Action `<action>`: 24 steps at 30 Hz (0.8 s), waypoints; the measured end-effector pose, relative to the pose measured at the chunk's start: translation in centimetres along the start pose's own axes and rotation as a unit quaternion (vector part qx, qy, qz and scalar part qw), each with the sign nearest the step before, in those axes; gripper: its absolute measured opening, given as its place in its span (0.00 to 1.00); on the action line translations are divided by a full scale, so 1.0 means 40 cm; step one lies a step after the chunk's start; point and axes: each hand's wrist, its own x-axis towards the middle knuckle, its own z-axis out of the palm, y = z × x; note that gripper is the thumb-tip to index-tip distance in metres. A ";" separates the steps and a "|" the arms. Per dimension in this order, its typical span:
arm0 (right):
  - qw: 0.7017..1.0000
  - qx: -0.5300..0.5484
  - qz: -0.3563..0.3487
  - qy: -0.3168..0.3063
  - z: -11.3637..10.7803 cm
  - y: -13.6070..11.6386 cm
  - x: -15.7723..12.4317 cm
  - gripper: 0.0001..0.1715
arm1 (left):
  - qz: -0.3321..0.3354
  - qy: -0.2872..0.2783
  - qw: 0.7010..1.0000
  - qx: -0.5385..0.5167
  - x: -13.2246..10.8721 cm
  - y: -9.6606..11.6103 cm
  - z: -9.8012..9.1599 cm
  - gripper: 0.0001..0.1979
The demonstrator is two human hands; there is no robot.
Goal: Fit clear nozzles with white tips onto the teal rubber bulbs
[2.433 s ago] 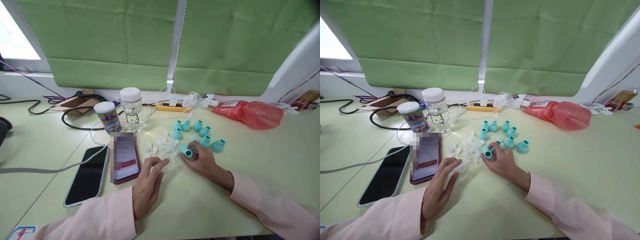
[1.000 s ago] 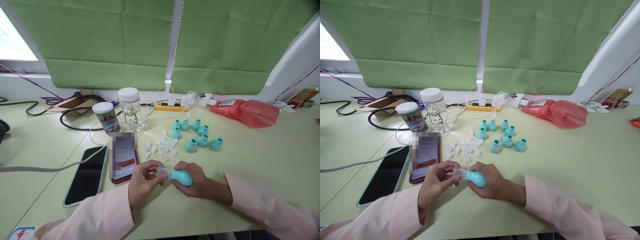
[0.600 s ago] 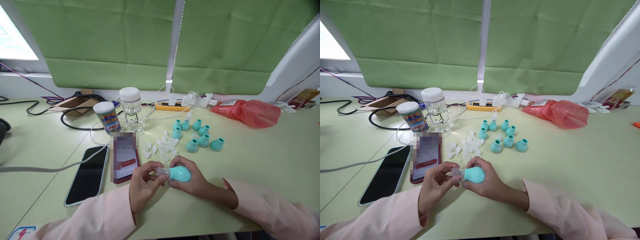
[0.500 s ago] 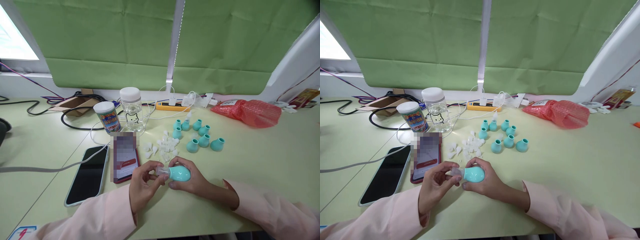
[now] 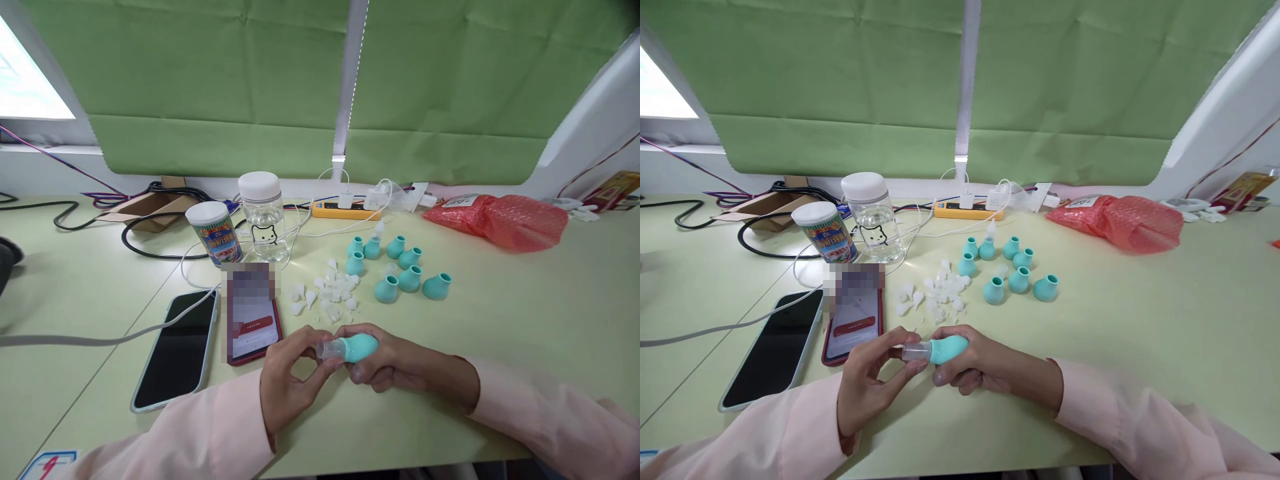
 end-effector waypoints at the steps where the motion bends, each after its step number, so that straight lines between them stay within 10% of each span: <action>1: 1.000 0.005 0.007 -0.012 -0.001 -0.002 -0.001 0.19 | 0.014 -0.003 1.000 0.009 -0.002 -0.001 -0.001 0.08; 12: 0.984 -0.009 0.086 -0.154 -0.030 -0.011 0.004 0.17 | 0.074 -0.035 0.996 -0.024 -0.006 0.013 -0.004 0.07; 24: 0.972 -0.180 -0.152 -0.010 0.022 0.036 -0.001 0.25 | -0.026 -0.052 0.994 -0.094 0.008 0.010 -0.017 0.03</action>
